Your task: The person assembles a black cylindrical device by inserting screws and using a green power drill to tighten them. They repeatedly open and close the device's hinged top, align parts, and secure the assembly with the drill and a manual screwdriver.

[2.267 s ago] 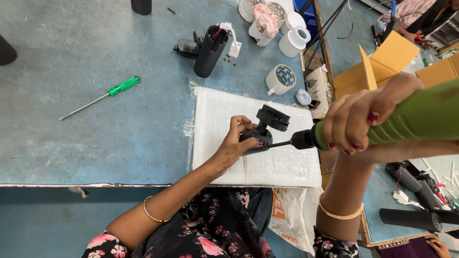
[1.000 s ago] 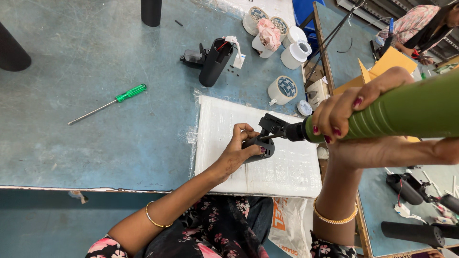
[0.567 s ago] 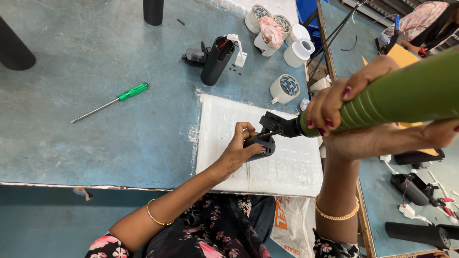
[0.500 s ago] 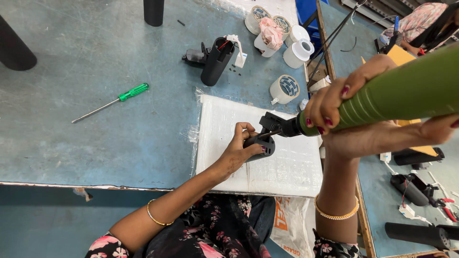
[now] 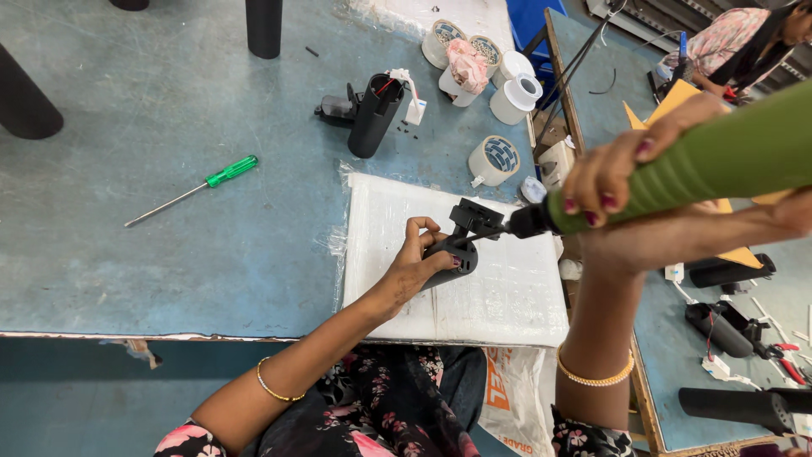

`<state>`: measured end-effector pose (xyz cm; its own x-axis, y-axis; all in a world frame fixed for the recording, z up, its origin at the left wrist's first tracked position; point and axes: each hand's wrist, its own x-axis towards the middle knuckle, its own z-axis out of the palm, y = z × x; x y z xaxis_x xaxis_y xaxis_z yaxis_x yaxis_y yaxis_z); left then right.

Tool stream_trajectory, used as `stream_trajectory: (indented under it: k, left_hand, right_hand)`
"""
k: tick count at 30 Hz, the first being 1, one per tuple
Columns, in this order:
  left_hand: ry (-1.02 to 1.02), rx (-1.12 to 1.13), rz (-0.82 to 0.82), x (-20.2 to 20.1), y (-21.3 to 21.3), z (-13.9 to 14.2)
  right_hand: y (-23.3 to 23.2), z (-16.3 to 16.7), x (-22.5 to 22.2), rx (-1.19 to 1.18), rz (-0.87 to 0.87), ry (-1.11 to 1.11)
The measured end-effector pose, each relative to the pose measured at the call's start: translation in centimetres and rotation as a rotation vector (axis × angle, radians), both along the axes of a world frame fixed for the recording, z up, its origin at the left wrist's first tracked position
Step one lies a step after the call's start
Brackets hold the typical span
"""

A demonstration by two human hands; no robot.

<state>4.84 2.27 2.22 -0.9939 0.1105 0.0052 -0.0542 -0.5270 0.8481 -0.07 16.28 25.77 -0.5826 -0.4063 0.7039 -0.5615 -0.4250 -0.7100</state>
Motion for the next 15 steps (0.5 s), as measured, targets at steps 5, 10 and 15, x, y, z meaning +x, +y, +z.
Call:
stream_trajectory:
  k: [5, 10, 15]
  left_hand:
    - [-0.018, -0.029, -0.014, 0.0, -0.1, 0.4]
    - [-0.023, -0.012, -0.017, 0.1, -0.3, 0.5]
    - [-0.013, 0.001, -0.010, 0.1, -0.3, 0.5]
  right_hand:
    - [3.0, -0.8, -0.7, -0.071, -0.104, 0.024]
    - [4.5, -1.6, -0.4, -0.062, -0.115, 0.043]
    - [4.7, -1.5, -0.5, -0.045, -0.163, 0.049]
